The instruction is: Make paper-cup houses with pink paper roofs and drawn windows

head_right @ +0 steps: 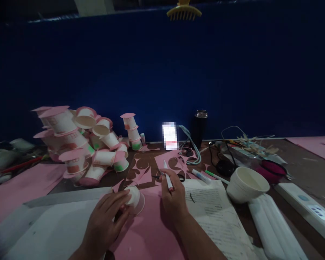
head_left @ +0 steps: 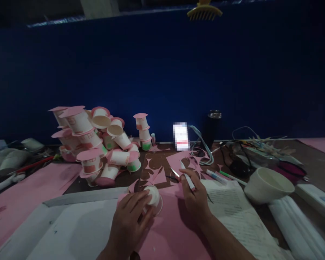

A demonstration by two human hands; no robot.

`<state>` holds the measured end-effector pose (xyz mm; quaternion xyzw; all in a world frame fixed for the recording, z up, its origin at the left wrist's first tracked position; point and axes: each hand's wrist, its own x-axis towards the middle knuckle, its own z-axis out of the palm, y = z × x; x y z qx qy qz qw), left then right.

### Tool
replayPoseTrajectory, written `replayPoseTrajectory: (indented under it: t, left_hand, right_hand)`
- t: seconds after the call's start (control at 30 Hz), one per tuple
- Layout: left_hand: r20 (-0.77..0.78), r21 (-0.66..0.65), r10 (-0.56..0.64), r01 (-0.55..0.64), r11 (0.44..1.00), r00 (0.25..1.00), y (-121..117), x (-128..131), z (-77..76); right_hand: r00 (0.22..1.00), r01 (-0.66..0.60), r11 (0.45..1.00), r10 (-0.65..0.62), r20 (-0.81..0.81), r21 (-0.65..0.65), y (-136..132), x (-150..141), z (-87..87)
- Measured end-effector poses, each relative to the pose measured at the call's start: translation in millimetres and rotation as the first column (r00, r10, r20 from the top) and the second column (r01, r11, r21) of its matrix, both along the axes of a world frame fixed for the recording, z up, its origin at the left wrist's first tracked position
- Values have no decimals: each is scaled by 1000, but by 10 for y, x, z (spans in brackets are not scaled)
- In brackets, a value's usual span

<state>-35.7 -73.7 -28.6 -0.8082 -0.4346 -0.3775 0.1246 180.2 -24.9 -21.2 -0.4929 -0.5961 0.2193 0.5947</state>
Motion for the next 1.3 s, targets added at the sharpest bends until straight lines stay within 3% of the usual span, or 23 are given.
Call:
replayPoseTrajectory:
  t: [0.13,0.27,0.37,0.47,0.63,0.77,0.97,1.17,1.3]
  left_hand:
    - [73,-8,26,-25,1000,997,-9,7,92]
    - [195,43,84,-94,995,977,-36,-51,332]
    - [183,98,122,-142,985,975,36,-108,515]
    - [126,134,128,-144,980,984,266,-138,658]
    - [52,157,176,-182,971,983,842,-72,796]
    - [-22,69,187,-185,980,982,1175,67,752]
    - [-89,-8,206,-208,978,974,1374,215,556]
    - [-61,-19,248,-249,968,967,1270,334,527]
    - [-96,-177,85,-101,979,992,1096,516,473]
  right_hand:
    - [1000,-1,1000,1,1,14,1,13,-2]
    - [1000,-1,1000,1,3,17,30,14,-33]
    - [1000,11,1000,-11,5,9,62,15,-62]
    - [999,35,999,-35,-2,-10,90,26,-84]
    - [996,81,996,-82,-21,-26,100,36,-81]
    - [997,67,997,-68,-27,-23,85,21,-65]
    - [999,39,999,-40,-33,-26,80,11,-72]
    - [986,82,996,-85,-143,-31,91,53,-34]
    - [955,229,971,-209,-209,73,135,157,34]
